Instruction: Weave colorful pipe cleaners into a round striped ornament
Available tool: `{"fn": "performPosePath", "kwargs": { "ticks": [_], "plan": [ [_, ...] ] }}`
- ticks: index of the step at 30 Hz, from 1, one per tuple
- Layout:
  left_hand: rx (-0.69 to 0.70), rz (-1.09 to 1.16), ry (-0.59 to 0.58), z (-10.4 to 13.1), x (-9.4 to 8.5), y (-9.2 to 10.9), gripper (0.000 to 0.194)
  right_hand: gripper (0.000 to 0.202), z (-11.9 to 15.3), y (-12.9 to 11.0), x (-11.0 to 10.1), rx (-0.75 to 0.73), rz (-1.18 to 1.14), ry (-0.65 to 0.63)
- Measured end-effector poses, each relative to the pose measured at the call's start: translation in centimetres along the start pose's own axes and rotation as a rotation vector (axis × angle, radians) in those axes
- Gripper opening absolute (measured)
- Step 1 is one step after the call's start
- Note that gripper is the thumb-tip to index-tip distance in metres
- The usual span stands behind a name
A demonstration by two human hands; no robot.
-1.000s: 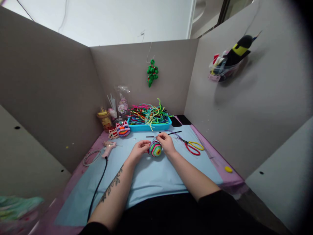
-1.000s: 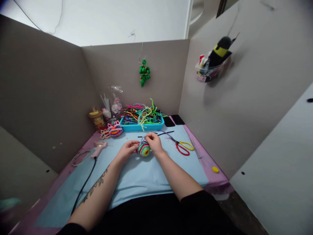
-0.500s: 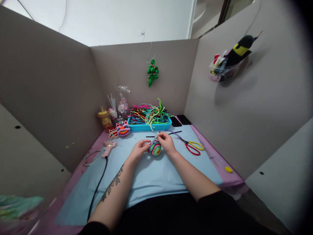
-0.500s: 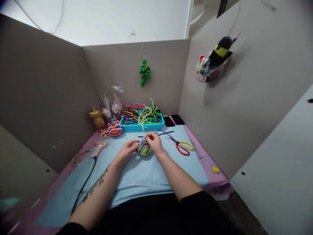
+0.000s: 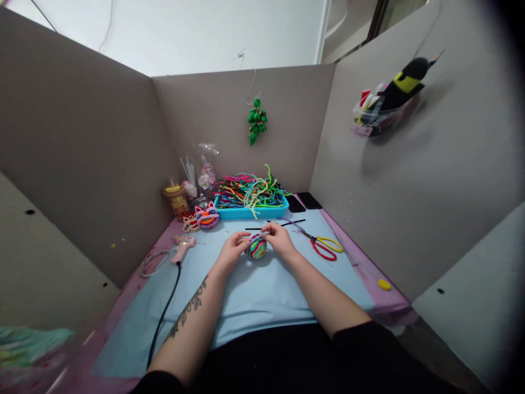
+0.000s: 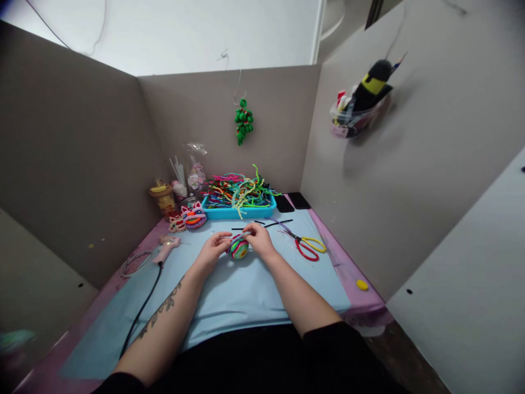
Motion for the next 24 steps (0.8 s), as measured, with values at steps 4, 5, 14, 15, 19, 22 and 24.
{"fn": "performPosePath", "kwargs": {
  "ticks": [4, 5, 14, 15, 19, 22, 24],
  "plan": [
    [-0.03, 0.003, -0.011, 0.2, 0.3, 0.2, 0.042, 0.012, 0.3, 0.1, 0.4, 0.003, -0.016, 0.001],
    [-0.037, 0.0, -0.011, 0.2, 0.3, 0.2, 0.041, 0.012, 0.4, 0.1, 0.6, -0.009, 0.01, -0.001],
    [-0.028, -0.016, 0.091, -0.2, -0.8, -0.2, 0.036, 0.023, 0.7, -2.3, 0.6, -0.145, 0.107, -0.005],
    [-0.027, -0.02, 0.093, -0.2, -0.8, -0.3, 0.036, 0.021, 0.6, -2.4, 0.3, -0.156, 0.11, 0.009],
    [-0.03, -0.025, 0.092, -0.1, -0.7, -0.2, 0.034, 0.012, 0.3, -1.7, -0.1, -0.127, 0.089, 0.038],
    [-0.037, -0.026, 0.072, -0.1, -0.5, -0.4, 0.033, 0.011, 0.3, -0.8, 0.2, -0.084, -0.018, 0.05],
    [-0.047, -0.019, 0.051, -0.2, -0.2, -0.6, 0.035, 0.011, 0.4, -0.4, 0.6, -0.065, -0.072, 0.051]
  ]
}}
Point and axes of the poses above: each hand's wrist, its own z-axis away from the middle knuckle, its own x-axis out of the palm, y = z × x, the point moved 8 cm from there along -z, towards the middle knuckle, and after that the axes turned 13 degrees about -z, right-handed, at the moved point
